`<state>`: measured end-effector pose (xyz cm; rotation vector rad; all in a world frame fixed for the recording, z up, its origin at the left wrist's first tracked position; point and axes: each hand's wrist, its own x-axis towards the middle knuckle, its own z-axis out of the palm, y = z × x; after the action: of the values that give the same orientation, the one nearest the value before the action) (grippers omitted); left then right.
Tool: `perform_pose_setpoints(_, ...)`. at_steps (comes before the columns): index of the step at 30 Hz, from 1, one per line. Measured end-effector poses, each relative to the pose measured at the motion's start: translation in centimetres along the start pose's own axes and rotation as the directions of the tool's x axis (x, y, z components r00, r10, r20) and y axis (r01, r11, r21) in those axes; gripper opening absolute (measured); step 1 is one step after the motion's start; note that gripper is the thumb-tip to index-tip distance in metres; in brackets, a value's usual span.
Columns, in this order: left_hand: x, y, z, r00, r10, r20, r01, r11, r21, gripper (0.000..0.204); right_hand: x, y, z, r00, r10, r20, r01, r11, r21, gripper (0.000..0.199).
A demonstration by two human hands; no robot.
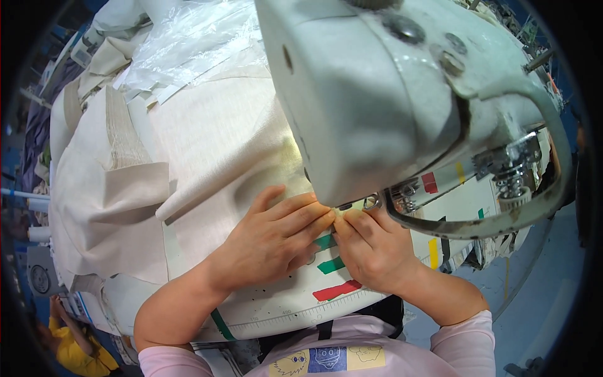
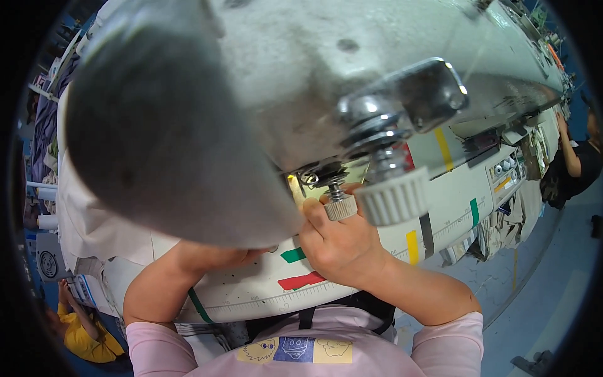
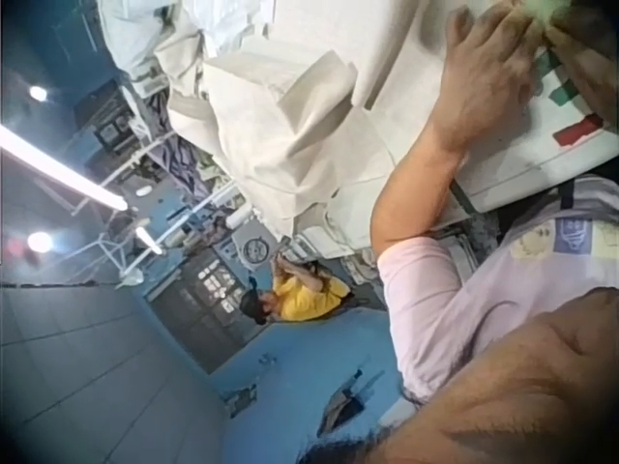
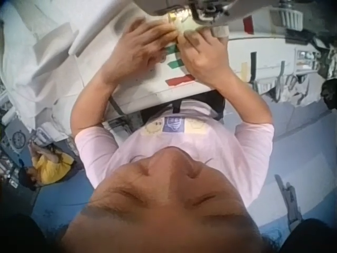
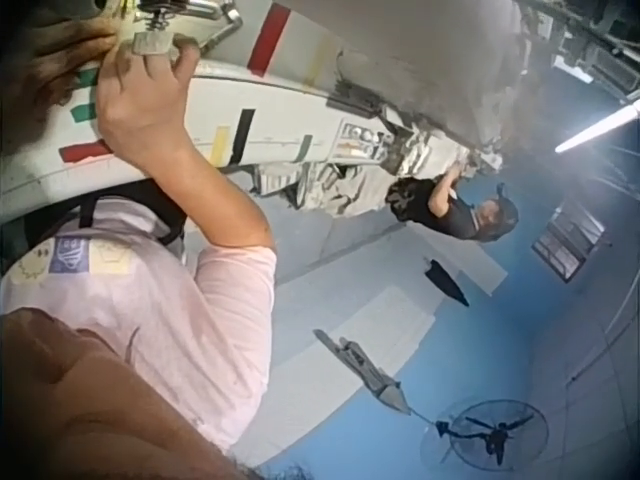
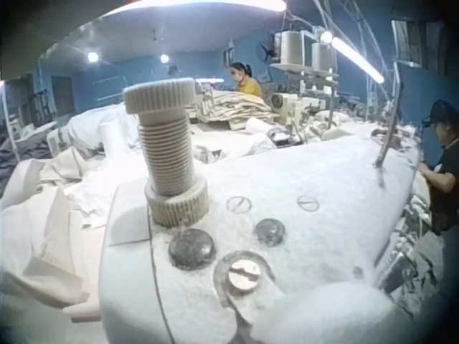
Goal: Sewing white fabric panels using an industrial sewing machine.
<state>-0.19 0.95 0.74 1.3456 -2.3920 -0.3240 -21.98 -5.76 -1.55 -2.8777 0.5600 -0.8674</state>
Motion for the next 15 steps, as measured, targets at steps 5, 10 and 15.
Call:
perform_pose_setpoints(5,0.3,-2.0,0.9,1.000,-0.009,-0.017,0.009,1.000,0.011,0.036,0.5,0.8,1.0,1.000,0.002,-0.025,-0.004,0.999,-0.053,0.035)
perform_pose_setpoints(10,0.9,-3.5,0.4,0.998,0.004,-0.069,-0.006,0.999,-0.033,0.032,0.7,1.5,1.8,0.998,0.012,0.063,-0.010,0.999,-0.040,0.032)
perform_pose_setpoints(15,1.5,-4.0,0.0,0.979,0.019,-0.203,-0.028,0.999,-0.039,0.035,1.1,1.6,1.8,0.987,-0.017,0.157,0.025,0.998,-0.049,0.019)
